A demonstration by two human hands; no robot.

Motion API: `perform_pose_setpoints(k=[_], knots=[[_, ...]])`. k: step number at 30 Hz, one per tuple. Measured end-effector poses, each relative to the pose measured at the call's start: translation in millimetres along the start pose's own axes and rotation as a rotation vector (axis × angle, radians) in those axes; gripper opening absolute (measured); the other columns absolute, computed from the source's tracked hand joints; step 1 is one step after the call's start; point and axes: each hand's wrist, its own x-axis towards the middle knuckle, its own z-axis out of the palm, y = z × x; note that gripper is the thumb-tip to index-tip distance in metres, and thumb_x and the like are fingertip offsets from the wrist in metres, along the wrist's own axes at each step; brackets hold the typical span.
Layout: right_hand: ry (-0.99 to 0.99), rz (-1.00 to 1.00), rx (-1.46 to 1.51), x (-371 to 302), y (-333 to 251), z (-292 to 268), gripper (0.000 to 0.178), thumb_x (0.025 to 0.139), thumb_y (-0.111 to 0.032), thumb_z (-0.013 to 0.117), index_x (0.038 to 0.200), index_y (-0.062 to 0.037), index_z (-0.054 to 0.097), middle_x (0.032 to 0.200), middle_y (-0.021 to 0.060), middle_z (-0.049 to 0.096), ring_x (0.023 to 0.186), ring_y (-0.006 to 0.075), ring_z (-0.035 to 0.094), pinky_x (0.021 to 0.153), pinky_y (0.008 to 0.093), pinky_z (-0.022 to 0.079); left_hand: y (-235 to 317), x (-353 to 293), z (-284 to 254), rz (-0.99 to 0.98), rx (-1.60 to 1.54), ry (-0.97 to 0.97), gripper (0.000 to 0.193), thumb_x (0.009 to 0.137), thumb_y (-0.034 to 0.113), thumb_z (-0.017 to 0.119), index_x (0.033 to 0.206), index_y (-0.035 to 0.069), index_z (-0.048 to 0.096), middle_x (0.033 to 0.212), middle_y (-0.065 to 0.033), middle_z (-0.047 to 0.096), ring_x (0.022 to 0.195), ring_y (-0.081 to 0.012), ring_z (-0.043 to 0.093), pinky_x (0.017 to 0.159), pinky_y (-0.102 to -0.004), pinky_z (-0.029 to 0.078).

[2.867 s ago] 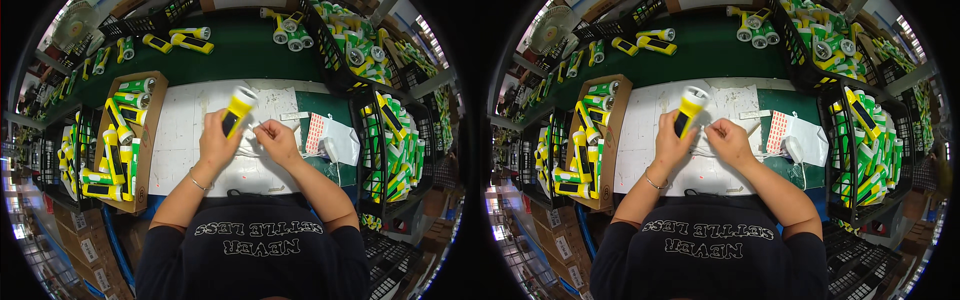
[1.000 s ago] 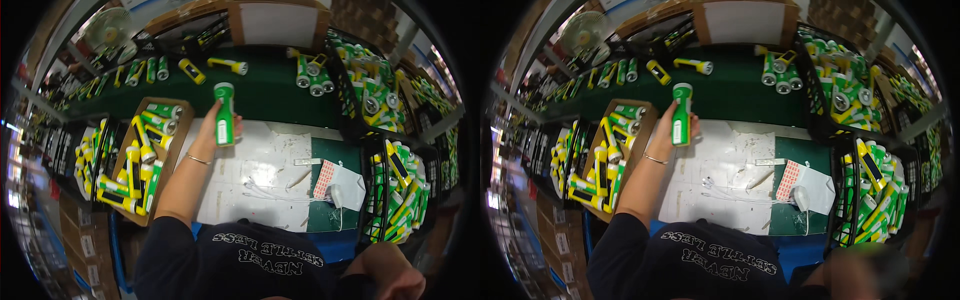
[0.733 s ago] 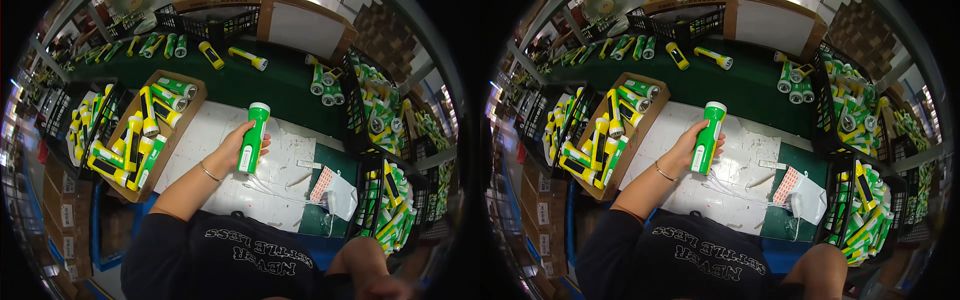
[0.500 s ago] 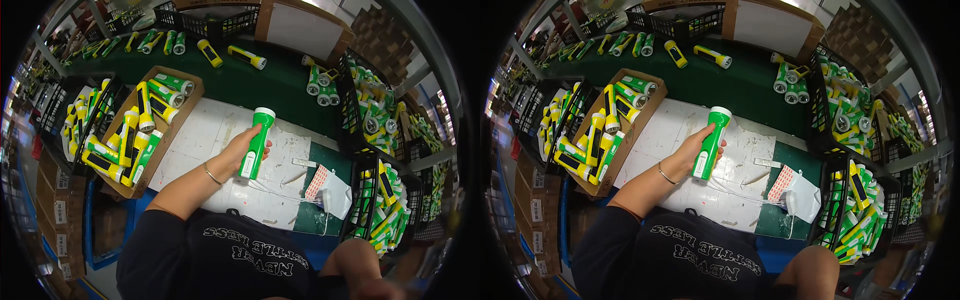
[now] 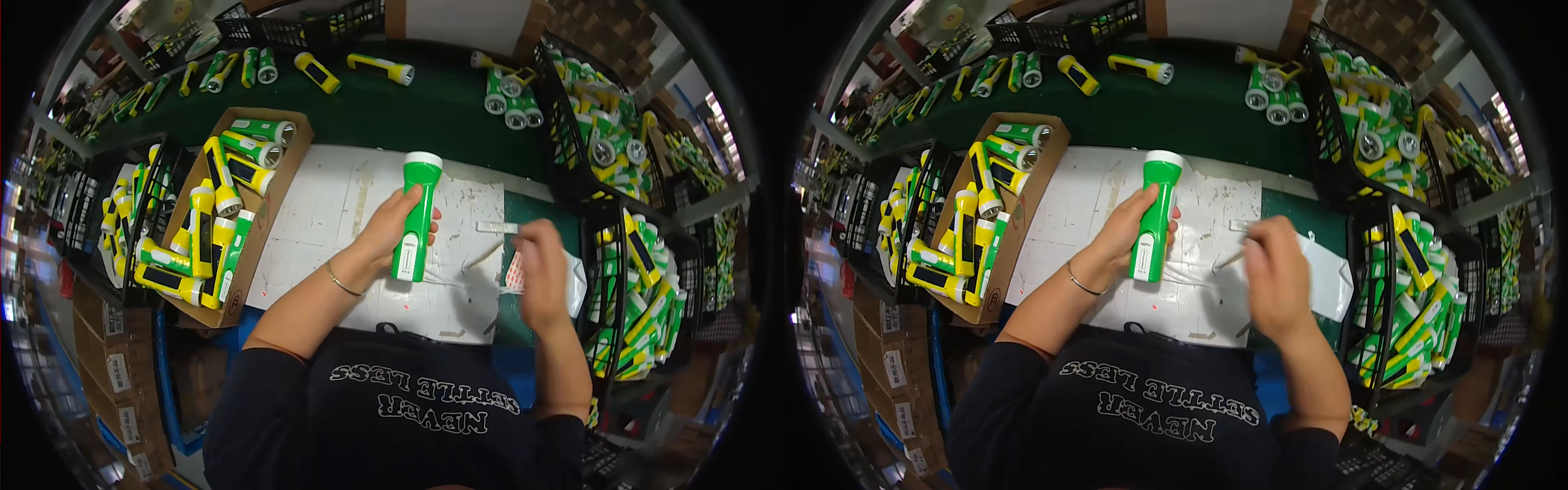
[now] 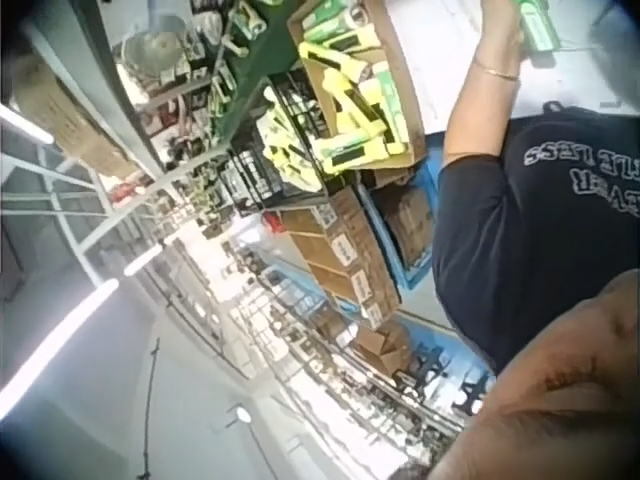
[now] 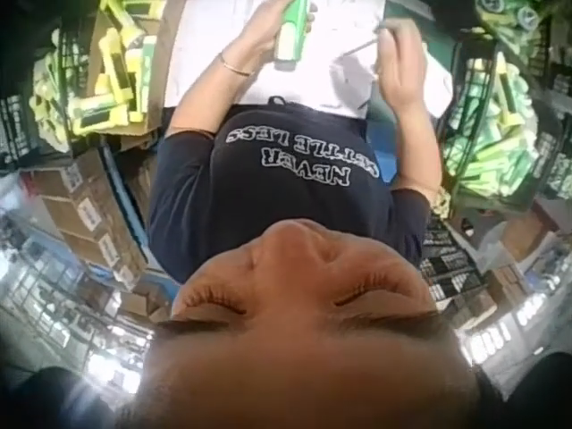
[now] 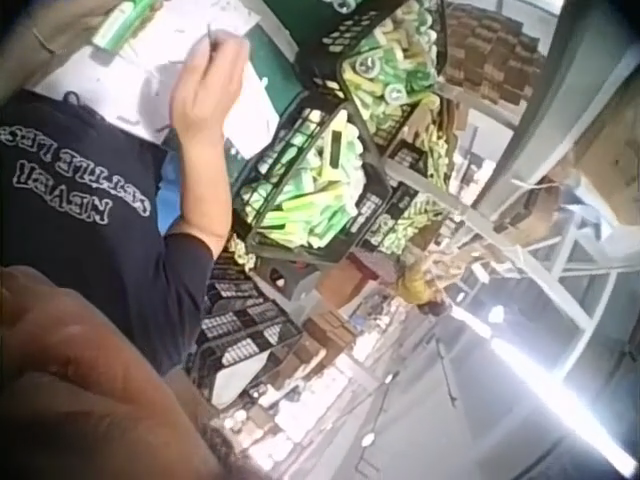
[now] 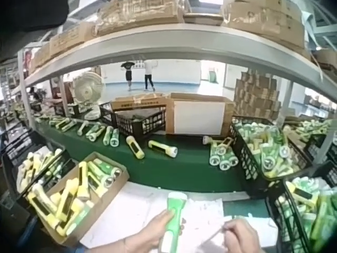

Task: Assemble, test, and apply labels to hand-held flashlights on a factory production line.

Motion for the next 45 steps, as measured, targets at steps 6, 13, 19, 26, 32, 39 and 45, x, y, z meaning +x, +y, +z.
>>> perform_pose_setpoints(k=[6, 13, 19, 26, 32, 39, 45], knots=[[-0.207, -0.343, -0.470, -2, 12, 62, 0.014, 0.070, -0.012, 0.063, 0.078, -0.0084, 0.052, 0.071, 0.0063, 0.047, 0.050, 0.0215, 0.053, 0.045, 0.0327, 0.043, -7, -7, 9, 0.161, 0.292, -0.045, 0.034, 0.097, 0.035, 0.038, 0.114, 0.006, 0.041, 0.092, -0.0096, 0.057, 0.074, -0.0135, 0.056, 0.066, -0.0284, 0.050], [-0.299, -0.501, -0.375, -13, 1, 68, 0.014, 0.067, -0.014, 0.062, 0.068, -0.0124, 0.048, 0.066, 0.0037, 0.046, 0.046, 0.0187, 0.050, 0.041, 0.0313, 0.041, -12, -10, -5, 0.295, 0.205, -0.133, 0.041, 0.097, 0.044, 0.030, 0.107, 0.007, 0.043, 0.089, -0.0094, 0.056, 0.073, -0.0124, 0.056, 0.064, -0.0270, 0.049], [-0.423, -0.543, -0.177, -37, -1, 81, 0.022, 0.070, -0.023, 0.068, 0.066, -0.0111, 0.049, 0.061, 0.0032, 0.047, 0.047, 0.0207, 0.051, 0.041, 0.0328, 0.041, 3, -6, -8, 0.299, 0.168, -0.026, 0.044, 0.096, 0.047, 0.031, 0.108, 0.006, 0.042, 0.090, -0.0108, 0.055, 0.072, -0.0139, 0.056, 0.063, -0.0275, 0.049], [-0.095, 0.119, 0.151, -3, 30, 93, 0.039, 0.075, -0.019, 0.071, 0.060, -0.0058, 0.037, 0.056, 0.0054, 0.040, 0.049, 0.0177, 0.038, 0.045, 0.0304, 0.032, -7, -17, 2, 0.179, 0.202, -0.037, 0.030, 0.093, 0.029, 0.050, 0.110, 0.005, 0.041, 0.090, -0.0088, 0.055, 0.073, -0.0124, 0.056, 0.063, -0.0262, 0.049], [-0.146, 0.397, 0.397, 9, 62, 57, 0.034, 0.078, -0.022, 0.070, 0.064, -0.0059, 0.043, 0.061, -0.0022, 0.044, 0.056, 0.0042, 0.038, 0.048, 0.0237, 0.030, 0, -24, -8, 0.237, 0.636, -0.090, 0.038, 0.090, 0.030, 0.054, 0.114, 0.003, 0.041, 0.089, -0.0097, 0.057, 0.078, -0.0152, 0.057, 0.068, -0.0290, 0.049], [-0.497, 0.274, 0.303, 23, 46, 33, 0.061, 0.065, -0.017, 0.077, 0.121, -0.0130, 0.052, 0.090, -0.0008, 0.047, 0.059, 0.0002, 0.035, 0.051, 0.0161, 0.031, 22, -46, -7, 0.567, 1.599, -0.213, 0.046, 0.074, 0.021, 0.066, 0.114, 0.008, 0.048, 0.100, -0.0139, 0.058, 0.085, -0.0313, 0.060, 0.072, -0.0384, 0.050], [-0.450, 0.399, 0.472, 10, 55, 27, 0.068, 0.059, -0.016, 0.078, 0.121, -0.0135, 0.051, 0.094, -0.0023, 0.049, 0.058, 0.0013, 0.027, 0.053, 0.0150, 0.025, 54, -66, -38, 0.350, 1.849, -0.175, 0.033, 0.070, 0.019, 0.067, 0.098, 0.008, 0.054, 0.089, -0.0116, 0.060, 0.082, -0.0297, 0.060, 0.070, -0.0383, 0.049]])
